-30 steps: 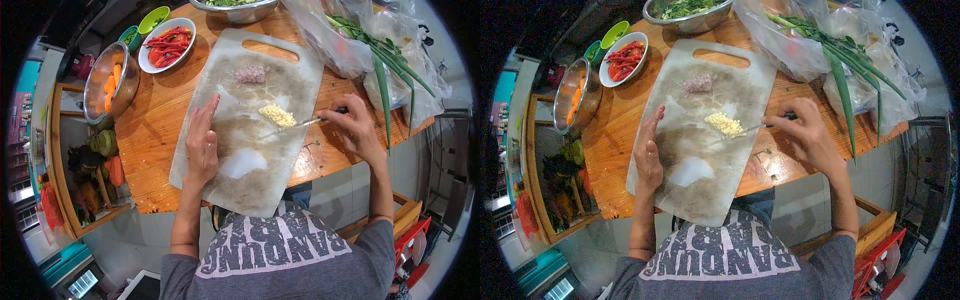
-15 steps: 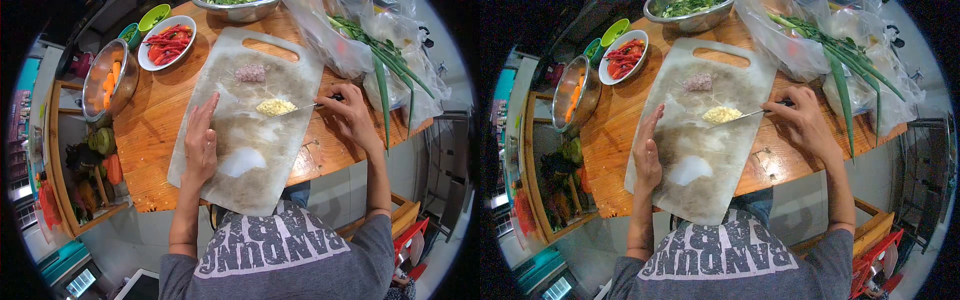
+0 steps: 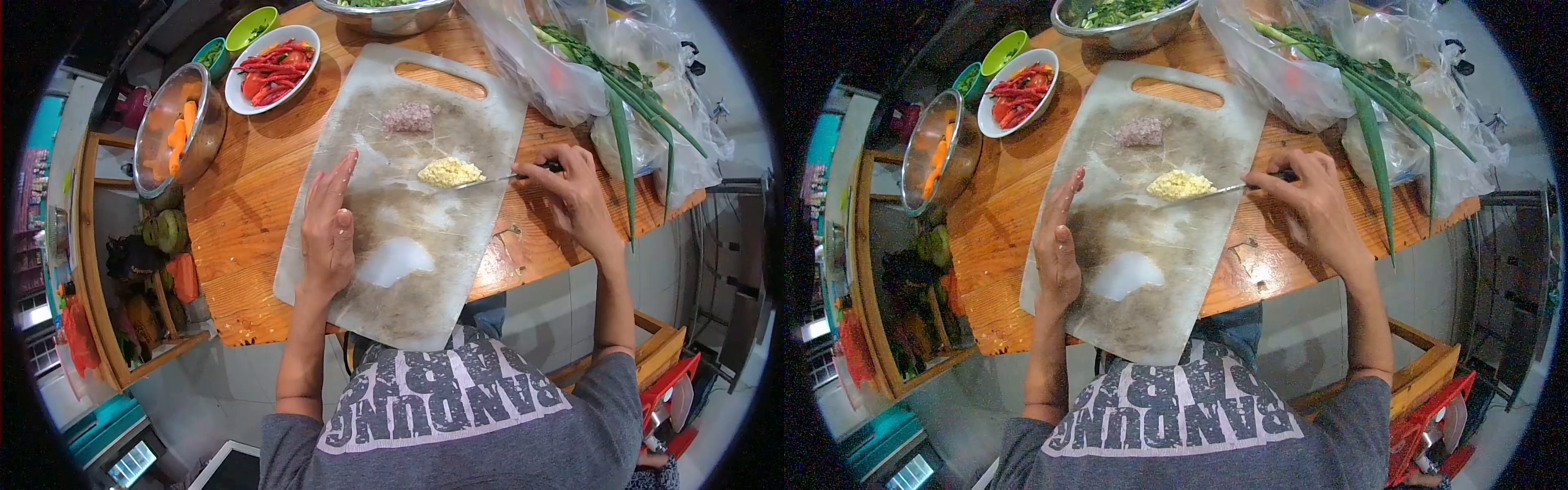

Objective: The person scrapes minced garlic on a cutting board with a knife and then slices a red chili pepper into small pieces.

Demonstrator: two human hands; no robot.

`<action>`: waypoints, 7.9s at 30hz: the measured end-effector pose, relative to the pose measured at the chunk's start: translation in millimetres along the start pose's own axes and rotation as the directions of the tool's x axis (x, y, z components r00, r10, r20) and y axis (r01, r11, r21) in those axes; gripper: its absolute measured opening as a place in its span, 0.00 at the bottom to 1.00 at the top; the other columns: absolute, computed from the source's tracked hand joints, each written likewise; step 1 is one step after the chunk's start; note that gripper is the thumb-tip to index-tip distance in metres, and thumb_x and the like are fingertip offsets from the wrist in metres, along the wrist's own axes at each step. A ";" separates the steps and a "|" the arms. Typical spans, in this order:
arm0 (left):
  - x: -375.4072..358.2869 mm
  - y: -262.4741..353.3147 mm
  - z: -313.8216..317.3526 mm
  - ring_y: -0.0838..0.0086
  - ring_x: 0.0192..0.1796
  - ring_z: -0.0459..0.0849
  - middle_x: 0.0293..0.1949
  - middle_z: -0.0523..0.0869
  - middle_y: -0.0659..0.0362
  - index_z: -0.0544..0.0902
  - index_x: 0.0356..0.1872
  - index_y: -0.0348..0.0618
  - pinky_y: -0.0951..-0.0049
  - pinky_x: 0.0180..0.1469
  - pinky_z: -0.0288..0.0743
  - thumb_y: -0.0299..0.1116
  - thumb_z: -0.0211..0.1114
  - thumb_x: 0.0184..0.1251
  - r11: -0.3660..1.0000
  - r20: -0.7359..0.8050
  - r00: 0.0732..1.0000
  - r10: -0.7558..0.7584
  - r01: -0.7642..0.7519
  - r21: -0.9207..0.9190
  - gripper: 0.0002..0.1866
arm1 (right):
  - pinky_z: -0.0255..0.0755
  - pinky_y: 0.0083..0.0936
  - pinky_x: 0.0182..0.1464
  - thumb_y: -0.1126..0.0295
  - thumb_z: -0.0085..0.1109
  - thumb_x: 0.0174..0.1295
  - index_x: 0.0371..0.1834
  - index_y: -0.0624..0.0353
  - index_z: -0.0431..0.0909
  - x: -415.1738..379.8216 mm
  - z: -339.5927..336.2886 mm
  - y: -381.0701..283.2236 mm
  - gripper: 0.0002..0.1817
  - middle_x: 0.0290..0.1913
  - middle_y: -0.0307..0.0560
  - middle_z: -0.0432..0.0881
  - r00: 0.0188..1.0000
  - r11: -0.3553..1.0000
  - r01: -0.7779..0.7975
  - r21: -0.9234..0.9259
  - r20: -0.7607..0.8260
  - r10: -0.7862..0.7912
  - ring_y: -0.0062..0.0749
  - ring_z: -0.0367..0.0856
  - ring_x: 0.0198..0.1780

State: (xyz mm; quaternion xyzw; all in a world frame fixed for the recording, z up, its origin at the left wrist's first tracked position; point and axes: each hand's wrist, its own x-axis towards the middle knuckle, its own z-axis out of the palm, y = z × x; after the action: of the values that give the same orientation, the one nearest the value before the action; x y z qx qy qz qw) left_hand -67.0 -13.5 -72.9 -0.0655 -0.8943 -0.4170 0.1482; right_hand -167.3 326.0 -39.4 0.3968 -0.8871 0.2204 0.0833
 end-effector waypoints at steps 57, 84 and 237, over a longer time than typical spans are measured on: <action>16.4 58.5 27.2 0.54 0.85 0.33 0.84 0.41 0.50 0.51 0.83 0.45 0.49 0.82 0.33 0.68 0.36 0.78 0.967 0.382 0.920 -0.092 0.175 -0.187 0.44 | 0.72 0.36 0.53 0.80 0.71 0.53 0.45 0.58 0.85 -61.3 -22.7 -47.2 0.15 0.45 0.46 0.87 0.920 0.973 -0.219 0.073 -0.317 0.231 0.39 0.82 0.45; 17.7 90.5 4.4 0.59 0.84 0.48 0.83 0.50 0.48 0.51 0.82 0.41 0.47 0.82 0.39 0.69 0.35 0.77 -0.507 0.633 0.715 -0.297 0.444 -0.739 0.46 | 0.75 0.31 0.42 0.84 0.69 0.52 0.54 0.59 0.86 -50.4 38.7 -97.1 0.23 0.41 0.49 0.84 0.826 0.869 -0.356 0.344 -0.318 0.465 0.41 0.81 0.40; 73.1 -25.6 16.2 0.41 0.83 0.28 0.83 0.40 0.42 0.29 0.81 0.78 0.21 0.74 0.25 0.68 0.77 0.49 0.419 -0.083 0.556 0.827 -0.511 0.750 0.70 | 0.75 0.35 0.38 0.81 0.69 0.54 0.53 0.63 0.84 -30.1 24.1 -99.0 0.20 0.37 0.52 0.82 0.865 0.854 -0.334 0.399 -0.230 0.445 0.45 0.82 0.36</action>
State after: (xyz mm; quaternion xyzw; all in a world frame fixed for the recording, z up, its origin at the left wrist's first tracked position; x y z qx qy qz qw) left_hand -145.8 -18.1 -78.0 -0.2758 -0.8091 0.0184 0.5186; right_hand -73.1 276.9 -38.3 0.1745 -0.8719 0.4453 0.1051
